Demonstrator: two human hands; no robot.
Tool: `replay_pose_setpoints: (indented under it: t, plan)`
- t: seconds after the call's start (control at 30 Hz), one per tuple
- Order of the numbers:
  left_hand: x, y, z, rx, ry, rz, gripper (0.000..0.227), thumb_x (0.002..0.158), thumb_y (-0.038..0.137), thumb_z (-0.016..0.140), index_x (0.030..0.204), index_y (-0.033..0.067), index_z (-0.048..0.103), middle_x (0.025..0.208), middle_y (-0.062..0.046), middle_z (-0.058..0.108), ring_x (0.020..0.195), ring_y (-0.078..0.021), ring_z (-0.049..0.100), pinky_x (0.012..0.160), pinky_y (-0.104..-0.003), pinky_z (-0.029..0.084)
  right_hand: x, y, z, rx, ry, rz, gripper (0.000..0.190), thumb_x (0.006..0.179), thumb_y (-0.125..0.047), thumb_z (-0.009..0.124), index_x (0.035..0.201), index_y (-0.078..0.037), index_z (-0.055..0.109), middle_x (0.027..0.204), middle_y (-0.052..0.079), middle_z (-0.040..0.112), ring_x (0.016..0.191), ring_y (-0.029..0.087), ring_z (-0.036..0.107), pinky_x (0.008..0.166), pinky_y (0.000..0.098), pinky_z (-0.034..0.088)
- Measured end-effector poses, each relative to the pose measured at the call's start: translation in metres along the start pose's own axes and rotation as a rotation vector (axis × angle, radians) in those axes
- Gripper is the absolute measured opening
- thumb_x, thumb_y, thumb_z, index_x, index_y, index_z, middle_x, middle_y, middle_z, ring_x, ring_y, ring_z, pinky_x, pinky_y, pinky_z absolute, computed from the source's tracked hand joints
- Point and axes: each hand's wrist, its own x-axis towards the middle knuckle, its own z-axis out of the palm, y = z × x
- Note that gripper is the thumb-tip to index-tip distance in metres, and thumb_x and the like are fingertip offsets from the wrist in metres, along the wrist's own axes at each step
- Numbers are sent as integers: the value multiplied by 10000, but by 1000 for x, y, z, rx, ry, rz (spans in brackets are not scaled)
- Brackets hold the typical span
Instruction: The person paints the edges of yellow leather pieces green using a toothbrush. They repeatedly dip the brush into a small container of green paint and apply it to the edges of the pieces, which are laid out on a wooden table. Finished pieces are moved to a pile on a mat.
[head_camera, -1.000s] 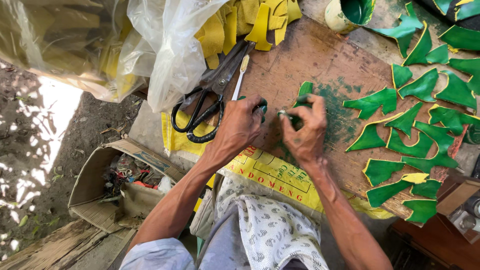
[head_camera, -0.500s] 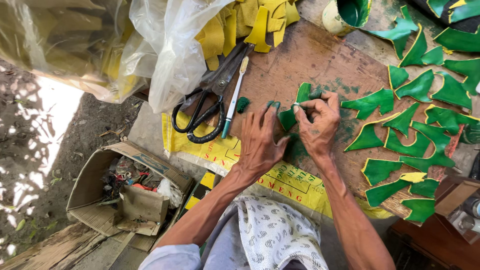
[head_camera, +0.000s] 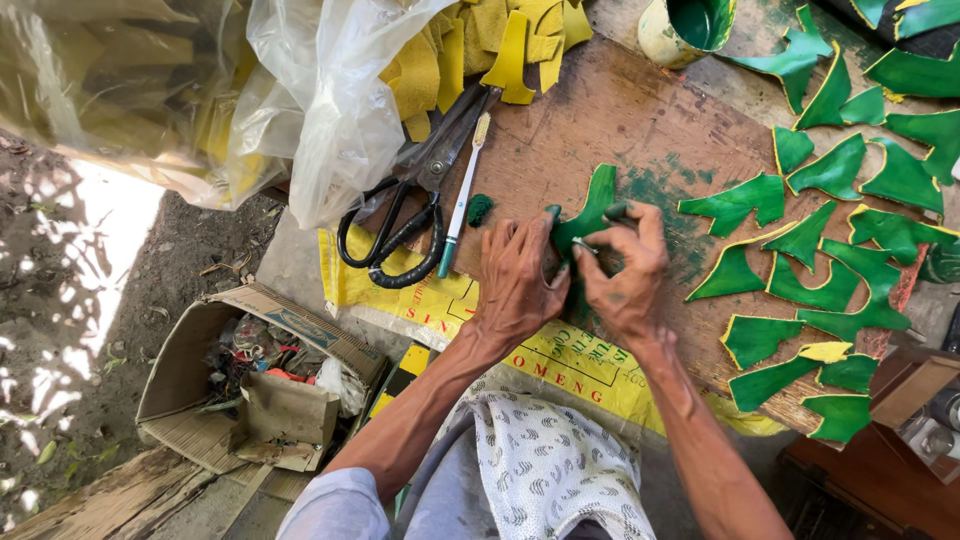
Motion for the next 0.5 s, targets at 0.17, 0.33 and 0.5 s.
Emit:
replay_pose_setpoints:
  t: [0.17,0.33,0.5]
  plan:
    - [2,0,3,60,6,-7,693,736,169,806,1332,-45,523,1084,-159,619,1023,-336,536,875,-476,391,14,10,-4,-313,178,-48,179,853,-89,853,889,-8,698,1212,192,547,1211,355,520,1037,484,413]
    - [5,2,5,52,0,-25,655,764,202,815,1313,-26,539,1014,-141,600,976,-313,542,841,-475,384,3,-3,7,-347,128,-149,144,785,-124,849,829,-77,719,1212,153,573,1267,356,468,1077,514,332]
    - [6,4,3,81,8,-16,680,749,196,803,1321,-49,529,1047,-151,599,994,-318,542,852,-471,388,18,6,-12,-333,181,-45,159,819,-143,867,865,-88,726,1205,156,560,1234,336,469,1066,509,313]
